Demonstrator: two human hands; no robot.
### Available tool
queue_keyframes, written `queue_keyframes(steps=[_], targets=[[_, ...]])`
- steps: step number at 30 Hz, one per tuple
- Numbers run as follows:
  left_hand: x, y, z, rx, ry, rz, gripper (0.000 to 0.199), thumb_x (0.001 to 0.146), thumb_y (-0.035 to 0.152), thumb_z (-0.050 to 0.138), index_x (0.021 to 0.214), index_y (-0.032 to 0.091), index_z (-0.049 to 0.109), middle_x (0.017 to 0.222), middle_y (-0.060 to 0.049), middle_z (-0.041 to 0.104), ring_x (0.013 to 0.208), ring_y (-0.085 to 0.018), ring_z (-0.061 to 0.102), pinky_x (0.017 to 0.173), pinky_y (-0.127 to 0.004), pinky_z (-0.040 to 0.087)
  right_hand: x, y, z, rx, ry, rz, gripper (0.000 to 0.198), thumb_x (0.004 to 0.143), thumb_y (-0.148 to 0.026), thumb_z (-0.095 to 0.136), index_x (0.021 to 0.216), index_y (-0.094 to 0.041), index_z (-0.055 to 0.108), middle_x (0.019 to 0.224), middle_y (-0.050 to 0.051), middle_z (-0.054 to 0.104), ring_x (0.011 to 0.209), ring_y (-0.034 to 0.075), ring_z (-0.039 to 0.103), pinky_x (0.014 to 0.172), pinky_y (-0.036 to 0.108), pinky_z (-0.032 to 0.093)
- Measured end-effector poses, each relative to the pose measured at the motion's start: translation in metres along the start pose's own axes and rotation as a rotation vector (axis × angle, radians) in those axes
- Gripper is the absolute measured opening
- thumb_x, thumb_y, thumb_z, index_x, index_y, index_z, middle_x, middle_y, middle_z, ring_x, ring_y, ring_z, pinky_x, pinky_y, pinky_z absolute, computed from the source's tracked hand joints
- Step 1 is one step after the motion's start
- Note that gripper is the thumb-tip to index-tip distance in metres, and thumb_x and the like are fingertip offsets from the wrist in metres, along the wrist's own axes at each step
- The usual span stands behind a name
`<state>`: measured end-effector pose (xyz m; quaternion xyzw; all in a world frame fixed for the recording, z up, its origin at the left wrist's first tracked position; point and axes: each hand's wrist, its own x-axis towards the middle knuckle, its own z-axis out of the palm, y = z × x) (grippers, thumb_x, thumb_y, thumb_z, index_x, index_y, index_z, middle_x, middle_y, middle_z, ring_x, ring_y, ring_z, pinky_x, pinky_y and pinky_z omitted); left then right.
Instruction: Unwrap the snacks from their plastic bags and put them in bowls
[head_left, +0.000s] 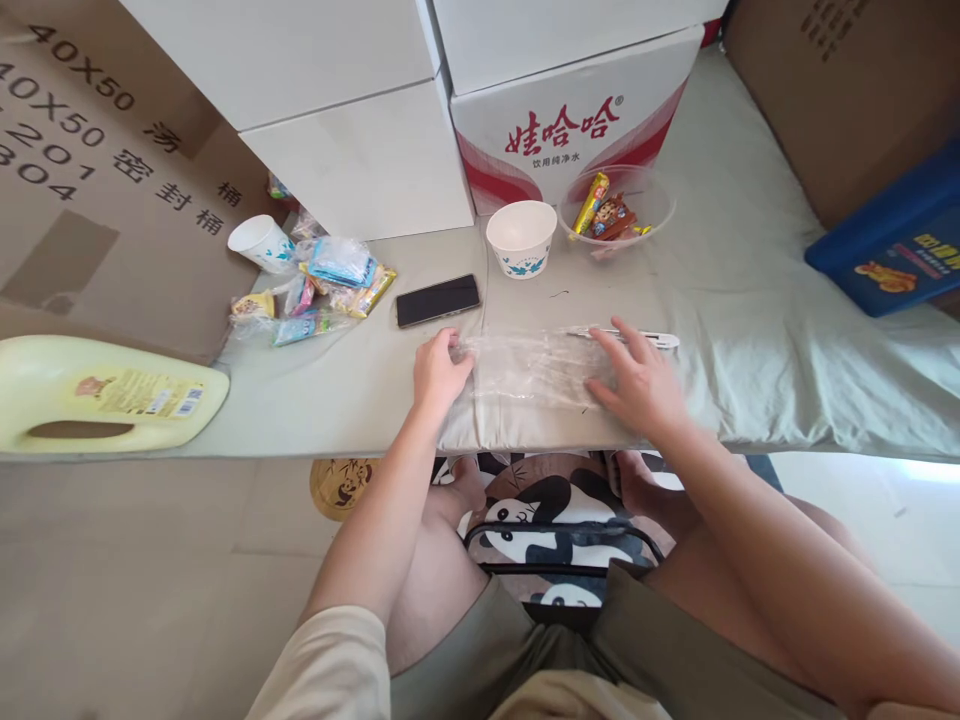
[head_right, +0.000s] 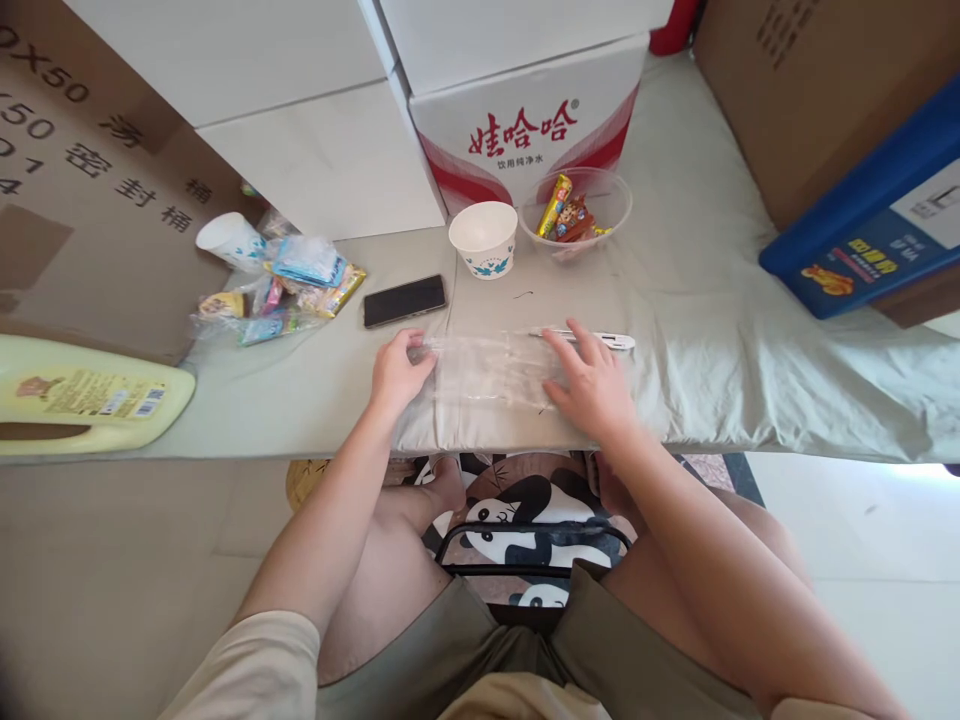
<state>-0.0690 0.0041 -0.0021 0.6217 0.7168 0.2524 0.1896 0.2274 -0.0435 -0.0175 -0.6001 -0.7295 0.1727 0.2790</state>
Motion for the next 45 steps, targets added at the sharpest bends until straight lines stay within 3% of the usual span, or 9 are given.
queue_keyframes(steps=[8,15,18,21,23,28,31,35,45], targets=[[-0.014,0.023,-0.002,-0.549,-0.458,0.014,0.042,0.074,0.013,0.062,0.114,0.023,0.055,0.085,0.004,0.055,0.066,-0.008,0.057,0.068,-0.023,0.047,-0.032,0.0,-0.028,-0.06,-0.455,-0.198,0.09,0.078,-0.043,0.073,0.159,-0.033,0.034,0.169,0.013,0.028,0.157,0.045,0.015,0.122,0.072,0.02],[-0.03,0.058,-0.004,-0.705,-0.831,-0.018,0.038,0.071,0.022,0.071,0.106,0.023,0.055,0.087,0.002,0.057,0.054,-0.006,0.056,0.046,-0.021,0.038,-0.011,-0.029,-0.02,0.249,-0.43,-0.048,0.086,0.077,-0.038,0.069,0.155,-0.016,0.039,0.132,0.016,0.069,0.12,0.033,0.066,0.103,0.05,0.052],[-0.022,0.058,-0.007,-0.818,-0.781,-0.024,0.047,0.068,0.027,0.079,0.11,0.024,0.057,0.091,0.001,0.062,0.056,-0.008,0.06,0.048,-0.022,0.042,-0.009,-0.035,-0.015,0.374,-0.548,0.074,0.033,0.082,-0.026,0.054,0.109,-0.02,0.07,0.078,0.003,0.075,0.072,0.021,0.07,0.073,0.036,0.056],[-0.013,0.054,-0.002,-1.071,-0.559,-0.059,0.059,0.07,0.042,0.081,0.121,0.027,0.056,0.108,-0.002,0.069,0.079,-0.014,0.071,0.066,-0.025,0.054,-0.008,-0.036,-0.014,0.694,-0.481,0.258,0.011,0.079,-0.025,0.055,0.077,-0.021,0.064,0.06,0.0,0.065,0.055,0.015,0.061,0.057,0.029,0.049],[-0.012,0.053,0.007,-1.229,-0.488,-0.071,0.059,0.074,0.057,0.076,0.12,0.025,0.058,0.117,-0.005,0.07,0.1,-0.02,0.072,0.079,-0.029,0.057,-0.006,-0.036,-0.013,0.938,-0.35,0.391,0.008,0.078,-0.028,0.059,0.082,-0.021,0.061,0.062,0.0,0.064,0.053,0.014,0.059,0.054,0.028,0.048],[-0.029,0.066,0.034,-0.993,-0.828,-0.128,0.044,0.075,0.045,0.082,0.103,0.016,0.065,0.104,-0.01,0.076,0.092,-0.021,0.075,0.075,-0.029,0.058,0.0,-0.036,-0.009,1.099,-0.208,0.491,0.033,0.077,-0.038,0.066,0.106,-0.024,0.056,0.073,-0.002,0.067,0.062,0.016,0.065,0.06,0.029,0.051],[-0.036,0.071,0.037,-0.764,-0.724,-0.139,0.027,0.088,0.035,0.071,0.106,0.017,0.062,0.086,-0.003,0.076,0.06,-0.012,0.07,0.054,-0.021,0.051,0.001,-0.034,-0.01,0.845,-0.263,0.455,0.049,0.075,-0.032,0.072,0.119,-0.023,0.054,0.064,-0.004,0.066,0.059,0.017,0.063,0.059,0.029,0.048],[-0.034,0.062,0.036,-0.699,-0.65,-0.11,0.027,0.093,0.038,0.063,0.109,0.016,0.059,0.061,0.005,0.067,0.032,-0.005,0.048,0.036,-0.018,0.033,0.004,-0.032,-0.011,0.726,-0.223,0.543,0.022,0.077,-0.016,0.059,0.098,-0.021,0.061,0.071,0.0,0.07,0.054,0.014,0.061,0.056,0.028,0.048],[-0.019,0.049,0.042,-0.913,-0.617,-0.035,0.044,0.085,0.052,0.069,0.11,0.017,0.059,0.054,0.004,0.067,0.035,-0.01,0.055,0.034,-0.018,0.036,0.012,-0.036,0.0,0.928,-0.268,0.563,0.025,0.078,-0.031,0.07,0.1,-0.023,0.06,0.06,-0.003,0.064,0.051,0.015,0.061,0.052,0.028,0.049]])
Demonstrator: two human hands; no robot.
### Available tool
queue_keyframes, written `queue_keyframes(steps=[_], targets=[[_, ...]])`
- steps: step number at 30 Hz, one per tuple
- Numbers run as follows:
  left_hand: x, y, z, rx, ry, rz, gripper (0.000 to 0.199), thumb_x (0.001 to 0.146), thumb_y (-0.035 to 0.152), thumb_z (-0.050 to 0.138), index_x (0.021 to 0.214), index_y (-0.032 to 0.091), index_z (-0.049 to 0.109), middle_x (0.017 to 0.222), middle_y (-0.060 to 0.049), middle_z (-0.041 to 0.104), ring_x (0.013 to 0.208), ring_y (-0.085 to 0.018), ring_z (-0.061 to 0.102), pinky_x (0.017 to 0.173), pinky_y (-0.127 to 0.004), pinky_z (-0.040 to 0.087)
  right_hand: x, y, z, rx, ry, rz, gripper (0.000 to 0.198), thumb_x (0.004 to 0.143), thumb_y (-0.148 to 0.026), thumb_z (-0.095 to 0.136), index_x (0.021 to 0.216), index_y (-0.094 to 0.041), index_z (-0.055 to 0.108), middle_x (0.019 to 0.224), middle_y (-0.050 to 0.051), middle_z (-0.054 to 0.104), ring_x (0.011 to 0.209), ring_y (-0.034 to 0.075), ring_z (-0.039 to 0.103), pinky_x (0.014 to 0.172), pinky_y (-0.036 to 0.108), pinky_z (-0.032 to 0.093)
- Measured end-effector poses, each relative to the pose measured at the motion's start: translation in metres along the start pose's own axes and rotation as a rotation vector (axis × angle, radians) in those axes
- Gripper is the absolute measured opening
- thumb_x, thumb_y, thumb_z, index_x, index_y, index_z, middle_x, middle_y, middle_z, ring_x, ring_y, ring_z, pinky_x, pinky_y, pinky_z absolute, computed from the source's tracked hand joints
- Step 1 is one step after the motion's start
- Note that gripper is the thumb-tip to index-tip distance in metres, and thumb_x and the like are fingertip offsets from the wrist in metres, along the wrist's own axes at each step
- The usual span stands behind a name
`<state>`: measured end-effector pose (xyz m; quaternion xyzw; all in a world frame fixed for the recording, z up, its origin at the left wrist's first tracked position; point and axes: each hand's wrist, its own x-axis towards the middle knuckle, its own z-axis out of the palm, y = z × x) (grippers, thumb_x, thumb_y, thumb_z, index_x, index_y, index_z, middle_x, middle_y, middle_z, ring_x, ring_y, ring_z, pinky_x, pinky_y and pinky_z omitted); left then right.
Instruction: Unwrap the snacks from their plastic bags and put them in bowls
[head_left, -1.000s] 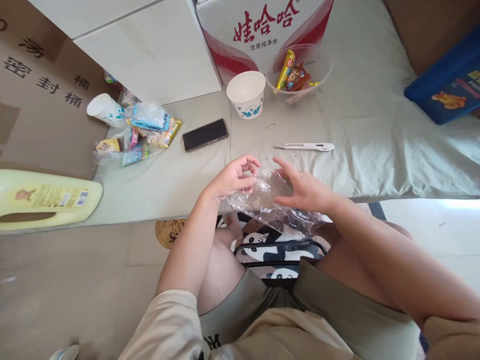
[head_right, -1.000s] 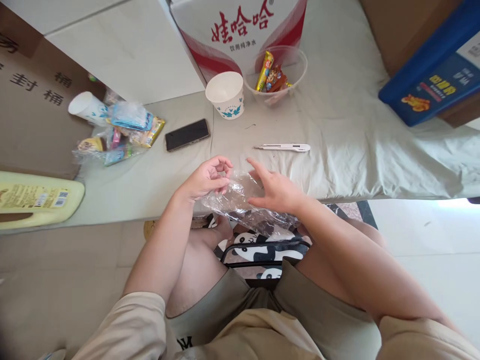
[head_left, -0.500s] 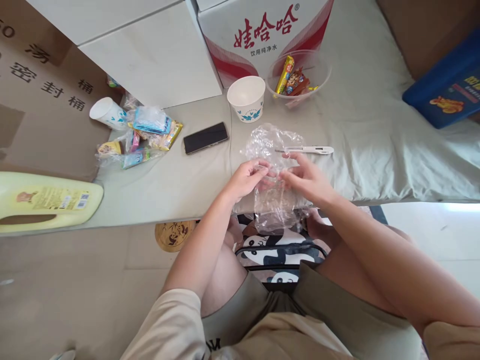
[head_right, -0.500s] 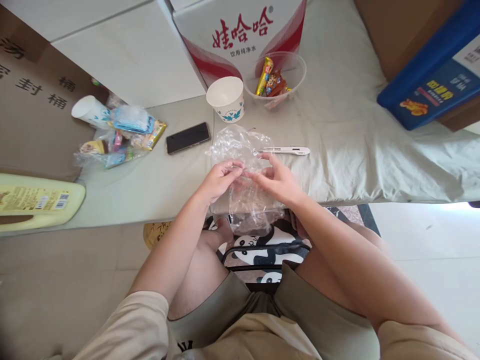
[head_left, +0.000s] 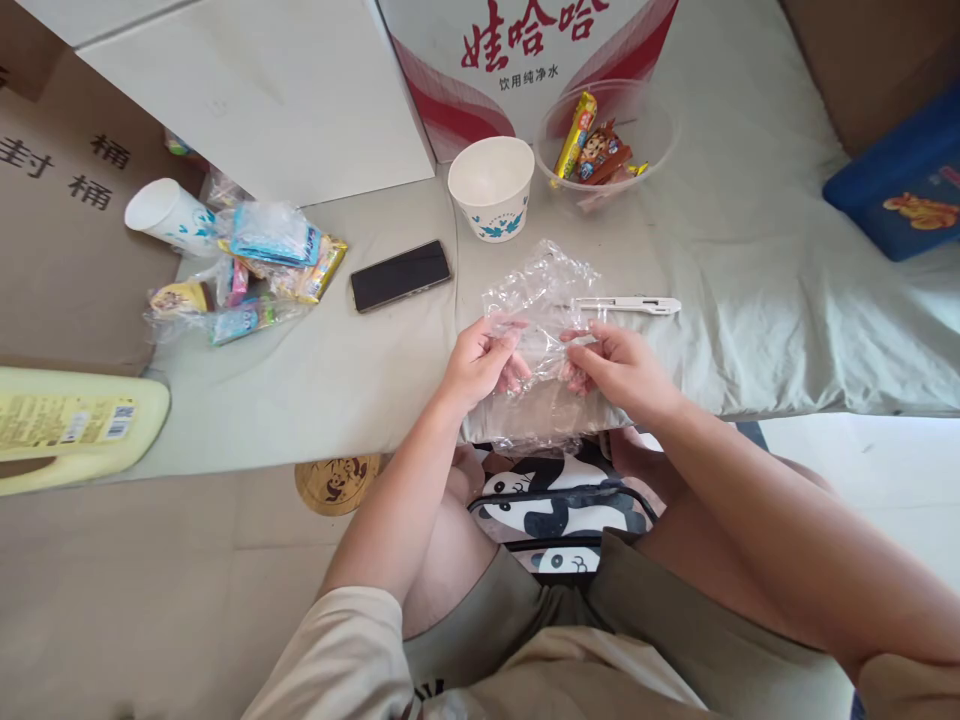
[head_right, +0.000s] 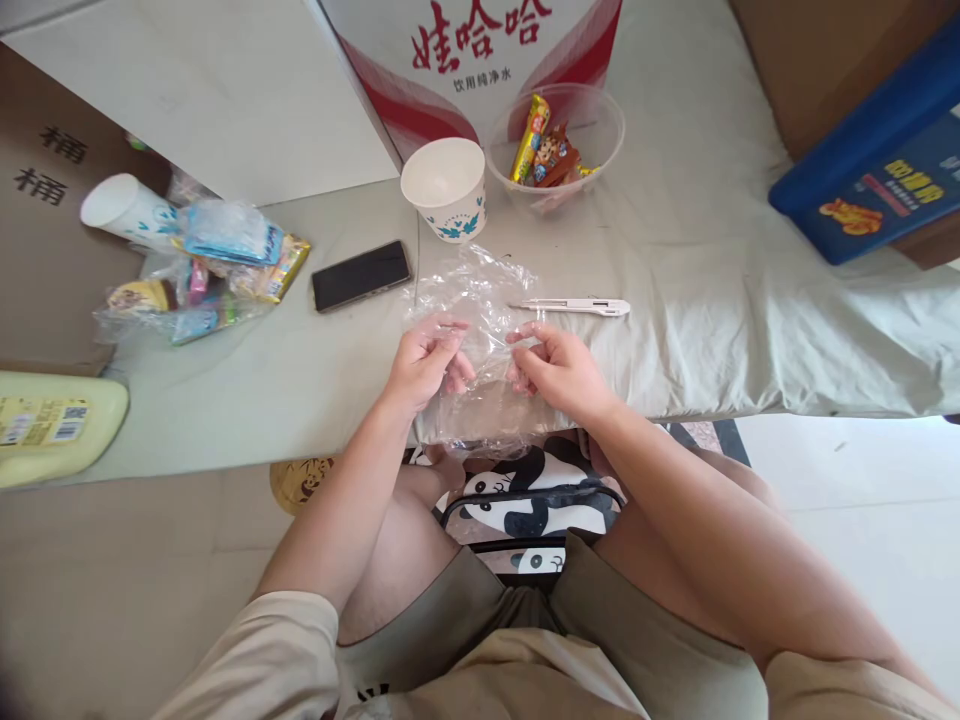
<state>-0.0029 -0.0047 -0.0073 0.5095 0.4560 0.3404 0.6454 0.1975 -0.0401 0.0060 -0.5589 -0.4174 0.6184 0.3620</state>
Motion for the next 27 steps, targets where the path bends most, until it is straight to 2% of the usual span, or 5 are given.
queue_keyframes(steps=[4,12,17,20,27], targets=[[0.002,0.005,-0.009,-0.179,-0.004,0.047,0.037,0.082,0.047,0.072,0.105,0.021,0.062,0.048,0.008,0.059,0.035,-0.009,0.052,0.037,-0.019,0.038,0.005,0.0,0.0,0.204,0.015,-0.074,0.031,0.078,-0.031,0.064,0.109,-0.03,0.057,0.056,-0.009,0.058,0.046,0.014,0.056,0.049,0.028,0.047],[0.003,0.007,-0.025,-0.225,0.01,0.13,0.04,0.086,0.051,0.06,0.065,0.018,0.066,0.068,-0.003,0.065,0.061,-0.012,0.059,0.056,-0.025,0.05,0.009,0.0,-0.006,0.23,-0.116,-0.178,0.032,0.081,-0.053,0.059,0.07,-0.023,0.057,0.073,0.004,0.063,0.067,0.019,0.062,0.063,0.034,0.051],[0.006,-0.005,-0.025,0.003,0.057,0.218,0.018,0.07,0.029,0.083,0.078,0.019,0.07,0.074,0.002,0.063,0.065,-0.007,0.055,0.061,-0.021,0.045,0.011,0.008,-0.006,0.064,0.11,-0.115,0.045,0.066,-0.031,0.081,0.103,-0.028,0.054,0.081,-0.002,0.061,0.066,0.015,0.058,0.061,0.029,0.047],[0.008,-0.008,-0.018,-0.171,0.156,0.237,0.045,0.065,0.023,0.086,0.106,0.026,0.066,0.089,0.003,0.065,0.071,-0.007,0.059,0.065,-0.02,0.048,0.013,0.009,-0.005,0.213,0.2,-0.189,0.059,0.066,-0.03,0.078,0.116,-0.031,0.048,0.089,-0.003,0.061,0.076,0.016,0.063,0.071,0.032,0.052],[0.002,-0.004,0.006,-0.11,-0.019,-0.075,0.037,0.07,0.034,0.084,0.099,0.017,0.068,0.088,-0.003,0.071,0.075,-0.014,0.067,0.068,-0.026,0.056,0.011,0.0,0.001,0.105,0.052,-0.11,0.027,0.078,-0.045,0.072,0.09,-0.024,0.061,0.082,0.002,0.067,0.076,0.018,0.065,0.07,0.033,0.054]])
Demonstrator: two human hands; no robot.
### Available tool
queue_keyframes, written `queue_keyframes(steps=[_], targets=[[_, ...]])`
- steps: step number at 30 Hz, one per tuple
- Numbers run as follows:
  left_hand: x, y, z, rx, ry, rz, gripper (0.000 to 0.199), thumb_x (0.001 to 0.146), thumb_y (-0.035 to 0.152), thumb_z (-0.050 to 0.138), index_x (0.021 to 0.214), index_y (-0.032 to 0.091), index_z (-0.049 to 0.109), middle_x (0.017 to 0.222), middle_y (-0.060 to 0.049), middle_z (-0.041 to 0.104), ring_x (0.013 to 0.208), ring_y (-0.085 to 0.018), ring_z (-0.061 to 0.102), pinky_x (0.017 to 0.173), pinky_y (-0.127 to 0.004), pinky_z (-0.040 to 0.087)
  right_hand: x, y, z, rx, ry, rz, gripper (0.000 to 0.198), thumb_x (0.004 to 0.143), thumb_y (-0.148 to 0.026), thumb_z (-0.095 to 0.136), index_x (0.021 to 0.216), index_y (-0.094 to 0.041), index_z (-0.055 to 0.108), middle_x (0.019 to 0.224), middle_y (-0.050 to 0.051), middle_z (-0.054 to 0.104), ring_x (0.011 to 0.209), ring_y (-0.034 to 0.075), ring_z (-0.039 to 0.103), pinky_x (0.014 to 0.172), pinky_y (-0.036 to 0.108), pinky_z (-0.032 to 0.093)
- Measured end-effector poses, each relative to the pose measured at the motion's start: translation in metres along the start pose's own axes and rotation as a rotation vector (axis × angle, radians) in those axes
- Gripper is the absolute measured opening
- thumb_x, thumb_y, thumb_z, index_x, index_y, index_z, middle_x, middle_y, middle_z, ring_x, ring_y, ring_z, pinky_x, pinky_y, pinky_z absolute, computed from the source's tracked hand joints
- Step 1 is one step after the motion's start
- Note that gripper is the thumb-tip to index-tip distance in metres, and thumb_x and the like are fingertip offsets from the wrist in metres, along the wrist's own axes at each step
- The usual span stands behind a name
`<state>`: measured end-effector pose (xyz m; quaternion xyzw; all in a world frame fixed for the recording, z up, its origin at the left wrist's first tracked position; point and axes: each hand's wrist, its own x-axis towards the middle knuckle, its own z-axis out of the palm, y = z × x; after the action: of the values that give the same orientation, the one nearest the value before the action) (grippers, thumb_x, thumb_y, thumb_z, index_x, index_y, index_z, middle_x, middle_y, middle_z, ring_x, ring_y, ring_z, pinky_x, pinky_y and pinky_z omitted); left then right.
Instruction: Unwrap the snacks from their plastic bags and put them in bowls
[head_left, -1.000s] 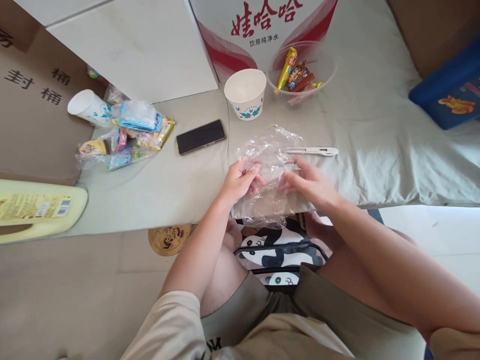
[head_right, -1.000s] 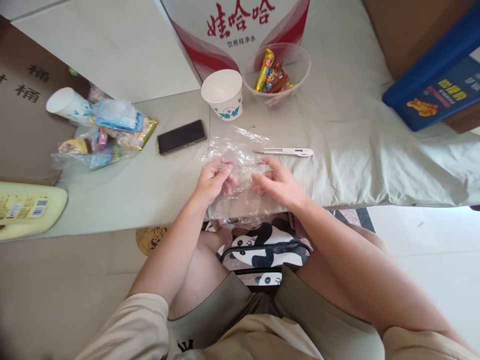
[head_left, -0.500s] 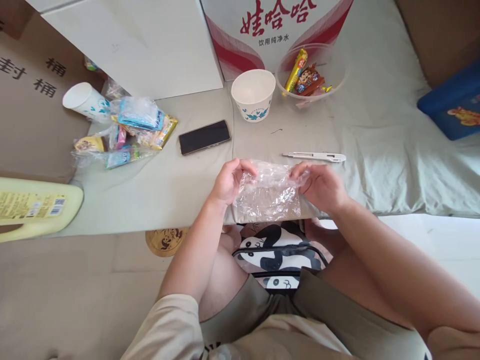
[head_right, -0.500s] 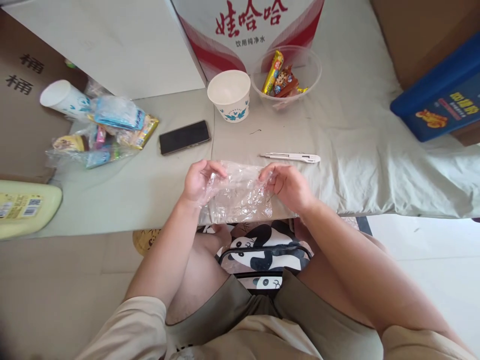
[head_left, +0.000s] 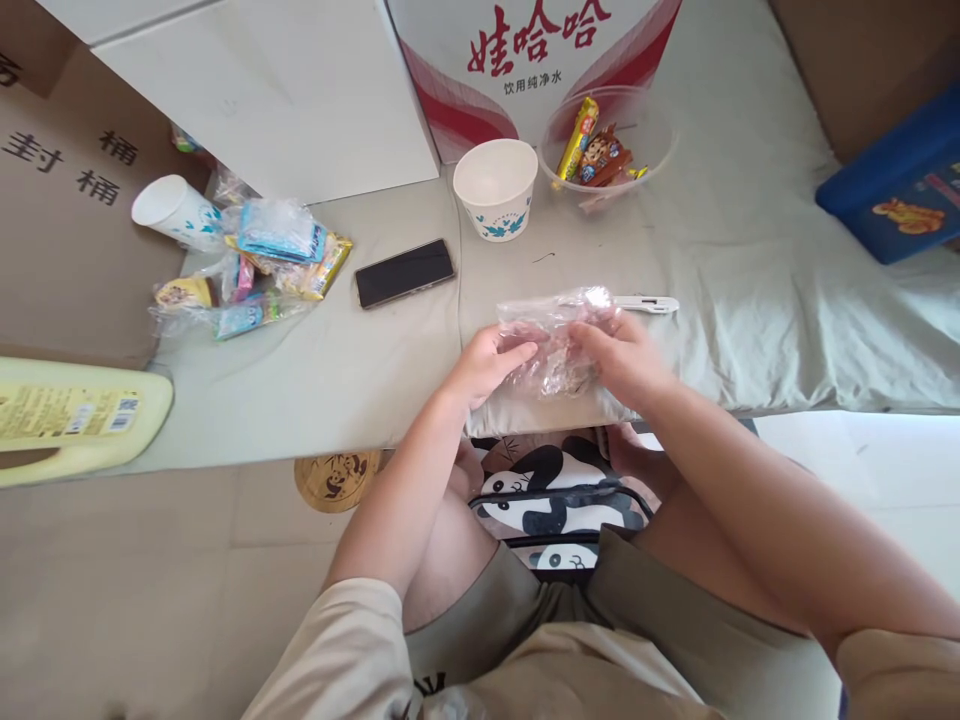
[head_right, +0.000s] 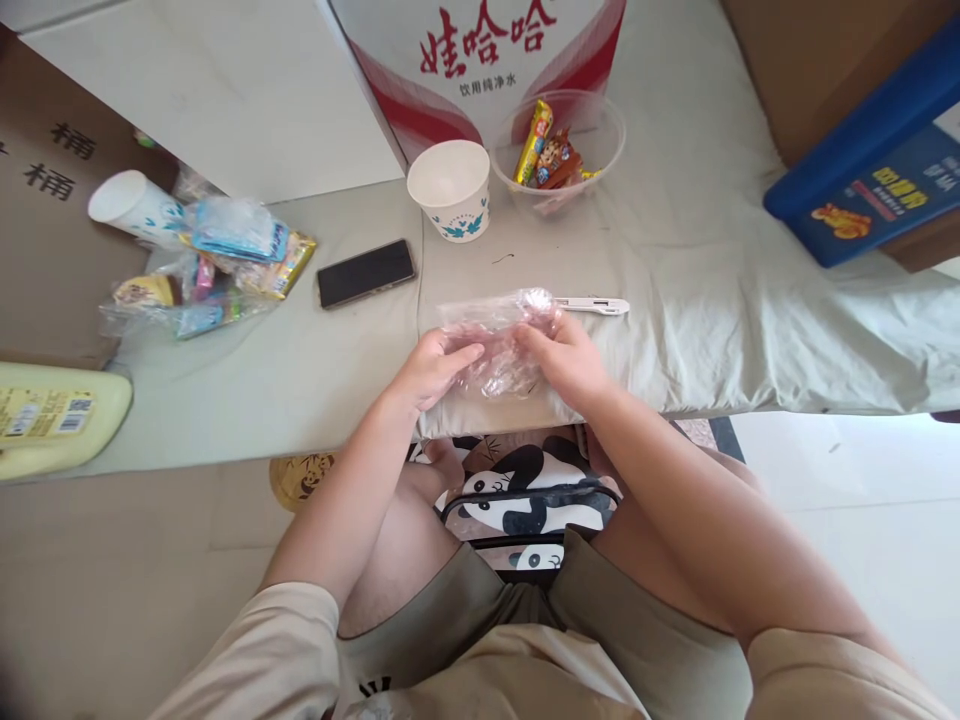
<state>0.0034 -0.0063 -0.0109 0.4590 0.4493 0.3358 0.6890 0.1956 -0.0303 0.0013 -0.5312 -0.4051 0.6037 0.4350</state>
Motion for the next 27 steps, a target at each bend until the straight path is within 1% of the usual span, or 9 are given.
queue_keyframes(steps=[4,7,10,13,16,20,23,25,27], targets=[[-0.003,0.0,-0.003,0.101,0.085,-0.015,0.032,0.082,0.039,0.074,0.107,0.02,0.066,0.061,0.006,0.059,0.046,-0.008,0.053,0.045,-0.021,0.045,0.0,-0.004,-0.004,-0.126,-0.037,0.014,0.032,0.075,-0.041,0.074,0.099,-0.027,0.059,0.067,-0.003,0.062,0.059,0.015,0.057,0.054,0.029,0.047],[-0.007,0.009,-0.01,-0.016,0.042,-0.017,0.035,0.08,0.04,0.074,0.109,0.022,0.063,0.054,0.008,0.055,0.042,-0.009,0.051,0.043,-0.02,0.042,-0.001,-0.007,-0.006,-0.006,-0.066,-0.011,0.028,0.072,-0.04,0.073,0.094,-0.028,0.06,0.058,-0.006,0.054,0.05,0.014,0.049,0.05,0.029,0.043],[-0.01,0.02,-0.016,-0.14,-0.08,-0.057,0.027,0.079,0.046,0.067,0.081,0.019,0.064,0.055,0.002,0.056,0.048,-0.013,0.057,0.046,-0.026,0.047,-0.004,-0.013,-0.008,0.154,-0.116,-0.041,0.027,0.07,-0.051,0.069,0.075,-0.026,0.061,0.06,-0.002,0.056,0.054,0.015,0.052,0.054,0.032,0.045],[-0.008,0.023,-0.018,-0.078,-0.114,-0.02,0.035,0.079,0.049,0.064,0.065,0.017,0.06,0.061,-0.002,0.058,0.055,-0.013,0.057,0.051,-0.027,0.047,-0.005,-0.015,-0.01,0.119,-0.202,0.011,0.046,0.076,-0.069,0.058,0.066,-0.024,0.06,0.06,0.003,0.057,0.056,0.018,0.055,0.057,0.035,0.047],[-0.002,0.017,-0.019,0.145,-0.058,0.084,0.02,0.069,0.029,0.076,0.082,0.017,0.066,0.07,0.002,0.06,0.061,-0.009,0.055,0.059,-0.022,0.045,-0.003,-0.01,-0.01,-0.128,-0.08,0.031,0.035,0.073,-0.055,0.072,0.072,-0.023,0.061,0.06,0.0,0.056,0.056,0.016,0.051,0.057,0.031,0.043],[0.008,0.007,-0.024,0.216,0.15,0.185,0.044,0.069,0.013,0.069,0.111,0.021,0.061,0.096,0.0,0.064,0.075,-0.008,0.06,0.074,-0.022,0.049,-0.001,-0.003,-0.007,-0.192,0.221,-0.027,0.047,0.065,-0.028,0.081,0.107,-0.027,0.06,0.065,-0.007,0.056,0.059,0.015,0.052,0.06,0.029,0.043],[0.009,0.006,-0.023,0.24,0.372,0.293,0.029,0.074,0.015,0.069,0.1,0.02,0.058,0.101,-0.003,0.064,0.084,-0.01,0.062,0.079,-0.024,0.049,-0.005,-0.002,-0.001,-0.232,0.368,-0.111,0.023,0.073,-0.031,0.076,0.091,-0.026,0.061,0.075,-0.003,0.061,0.07,0.017,0.057,0.068,0.031,0.047],[0.004,0.006,-0.017,0.257,0.289,0.286,0.028,0.076,0.024,0.075,0.098,0.019,0.059,0.1,-0.005,0.066,0.09,-0.014,0.063,0.084,-0.026,0.049,-0.01,-0.002,0.005,-0.279,0.305,-0.153,0.018,0.078,-0.035,0.073,0.079,-0.025,0.059,0.083,0.001,0.065,0.079,0.019,0.061,0.073,0.032,0.048],[-0.004,0.006,-0.009,0.235,0.073,0.263,0.045,0.072,0.031,0.082,0.11,0.02,0.06,0.112,-0.007,0.068,0.104,-0.018,0.063,0.091,-0.029,0.048,-0.014,0.0,0.011,-0.21,0.108,-0.159,0.02,0.08,-0.04,0.072,0.079,-0.025,0.059,0.087,0.001,0.067,0.083,0.02,0.063,0.074,0.033,0.05]])
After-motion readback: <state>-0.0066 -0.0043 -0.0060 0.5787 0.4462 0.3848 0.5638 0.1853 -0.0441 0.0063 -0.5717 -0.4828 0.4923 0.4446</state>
